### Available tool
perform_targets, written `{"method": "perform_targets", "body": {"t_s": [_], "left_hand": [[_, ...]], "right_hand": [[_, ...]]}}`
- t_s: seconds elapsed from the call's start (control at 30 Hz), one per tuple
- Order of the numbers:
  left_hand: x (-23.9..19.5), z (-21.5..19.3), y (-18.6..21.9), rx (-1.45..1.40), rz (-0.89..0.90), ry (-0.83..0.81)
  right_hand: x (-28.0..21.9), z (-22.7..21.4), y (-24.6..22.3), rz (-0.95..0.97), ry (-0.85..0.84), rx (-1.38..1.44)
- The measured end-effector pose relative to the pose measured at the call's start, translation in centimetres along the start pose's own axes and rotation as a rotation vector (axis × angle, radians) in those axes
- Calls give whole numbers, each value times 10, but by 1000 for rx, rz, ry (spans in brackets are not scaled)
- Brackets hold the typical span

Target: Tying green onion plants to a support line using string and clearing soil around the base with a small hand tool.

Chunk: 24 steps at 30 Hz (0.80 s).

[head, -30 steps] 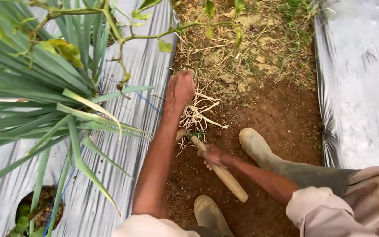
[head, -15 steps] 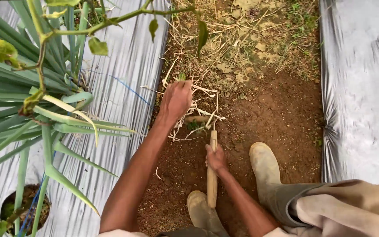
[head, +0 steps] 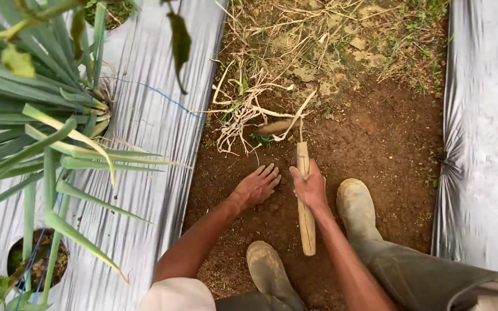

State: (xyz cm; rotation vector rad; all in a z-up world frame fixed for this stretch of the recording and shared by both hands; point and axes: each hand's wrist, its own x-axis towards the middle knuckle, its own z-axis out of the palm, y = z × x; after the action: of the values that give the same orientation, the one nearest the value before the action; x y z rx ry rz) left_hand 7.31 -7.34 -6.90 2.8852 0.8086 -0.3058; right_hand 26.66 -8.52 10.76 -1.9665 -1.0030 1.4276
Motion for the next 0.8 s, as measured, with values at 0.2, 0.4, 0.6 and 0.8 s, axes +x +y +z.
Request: {"method": "perform_targets", "body": {"t_s": [0.2,0.4,0.6,0.8], "left_hand": [[0,-21,-56,141,145,-69],[-12,-50,-103,305,-156,-268],[-4,-8,-108,-127,-453,-78],[-14,-12,-75,-143,-267,141]], "right_hand": [[-2,-23,69,81,-6,42],[14,-1,119,156,-123,70],[74,37,95,191,-60,196],[143,49,72,22,3,84]]}}
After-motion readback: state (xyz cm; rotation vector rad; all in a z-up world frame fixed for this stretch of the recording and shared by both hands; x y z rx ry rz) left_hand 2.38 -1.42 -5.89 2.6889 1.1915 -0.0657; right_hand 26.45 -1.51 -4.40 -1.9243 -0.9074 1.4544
